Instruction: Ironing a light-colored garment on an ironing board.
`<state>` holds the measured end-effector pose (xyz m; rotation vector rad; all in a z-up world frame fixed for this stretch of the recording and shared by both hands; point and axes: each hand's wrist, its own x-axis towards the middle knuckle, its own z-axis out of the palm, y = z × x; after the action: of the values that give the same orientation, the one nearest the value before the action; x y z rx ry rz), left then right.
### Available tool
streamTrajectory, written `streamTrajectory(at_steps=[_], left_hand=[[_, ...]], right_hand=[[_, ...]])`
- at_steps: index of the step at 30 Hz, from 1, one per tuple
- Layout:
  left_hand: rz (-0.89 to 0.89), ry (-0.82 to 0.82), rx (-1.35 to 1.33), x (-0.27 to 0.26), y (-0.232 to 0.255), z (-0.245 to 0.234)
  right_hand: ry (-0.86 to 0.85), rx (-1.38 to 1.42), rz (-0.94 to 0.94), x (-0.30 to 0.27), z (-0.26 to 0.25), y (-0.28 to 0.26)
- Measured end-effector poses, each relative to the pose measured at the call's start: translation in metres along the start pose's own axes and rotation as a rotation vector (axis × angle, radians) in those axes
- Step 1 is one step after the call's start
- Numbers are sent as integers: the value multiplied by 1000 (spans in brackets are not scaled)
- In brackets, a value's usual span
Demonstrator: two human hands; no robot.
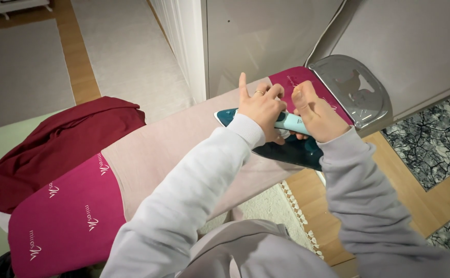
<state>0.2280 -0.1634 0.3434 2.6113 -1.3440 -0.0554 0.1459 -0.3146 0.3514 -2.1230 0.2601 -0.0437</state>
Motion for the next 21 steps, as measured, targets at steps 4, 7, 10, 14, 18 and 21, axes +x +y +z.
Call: streamTrajectory(at_steps=[4, 7, 10, 14, 18, 21], left_hand=[[13, 41, 7, -8, -7, 10], [76, 266, -84, -37, -25, 12], [20, 562, -266, -90, -64, 40], [-453, 604, -237, -186, -132, 155], [-847, 391, -88, -285, -156, 213], [-912, 417, 14, -339, -170, 257]], right_hand=[[-1, -11, 20, 4, -1, 13], [-9, -101, -19, 13, -3, 41], [-40, -170, 52, 16, 0, 76], [21, -428, 63, 15, 11, 115], [135, -540, 103, 12, 3, 148], [171, -592, 149, 10, -5, 157]])
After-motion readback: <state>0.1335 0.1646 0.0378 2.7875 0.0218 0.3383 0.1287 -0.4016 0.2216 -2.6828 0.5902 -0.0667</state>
